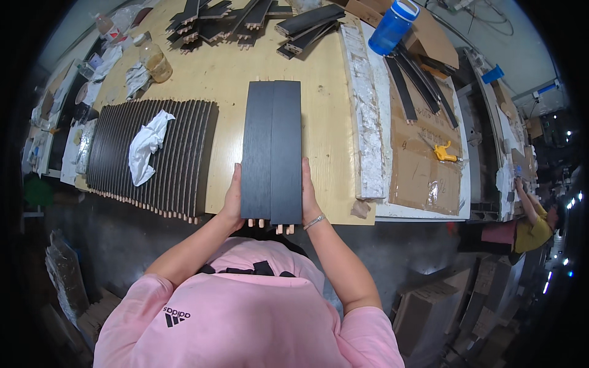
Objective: The person wipes a rectangular black wooden component with a white cloth, applies a substance from a yellow sponge to the surface and edges, and brushes a black liquid onto the side of the piece.
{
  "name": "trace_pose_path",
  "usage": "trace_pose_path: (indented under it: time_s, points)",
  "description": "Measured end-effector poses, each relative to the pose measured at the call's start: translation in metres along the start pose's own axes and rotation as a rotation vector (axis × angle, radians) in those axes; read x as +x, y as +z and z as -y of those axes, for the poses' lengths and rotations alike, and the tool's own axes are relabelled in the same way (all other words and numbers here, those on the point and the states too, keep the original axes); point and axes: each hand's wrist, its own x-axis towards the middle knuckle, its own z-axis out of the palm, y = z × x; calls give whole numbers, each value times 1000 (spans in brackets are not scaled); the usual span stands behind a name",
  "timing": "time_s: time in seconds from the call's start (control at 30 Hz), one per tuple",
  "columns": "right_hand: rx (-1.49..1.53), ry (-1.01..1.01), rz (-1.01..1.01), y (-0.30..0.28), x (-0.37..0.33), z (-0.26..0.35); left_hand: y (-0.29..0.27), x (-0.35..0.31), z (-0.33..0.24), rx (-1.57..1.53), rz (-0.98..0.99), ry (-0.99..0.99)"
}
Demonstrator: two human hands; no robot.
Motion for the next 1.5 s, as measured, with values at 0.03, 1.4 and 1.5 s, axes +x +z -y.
trace_pose_path:
  time_s: [0.03,1.4,1.5]
  points:
    - [32,4,-22,3,0,1,1,-3,-5,-25,45,-31]
    - [-1120,-355,-434,142,50,-120,-259,-28,-166,1649,-126,885]
    - [-913,-345,-544,134,58,-119,-260,-34,-175,1668,-67,890]
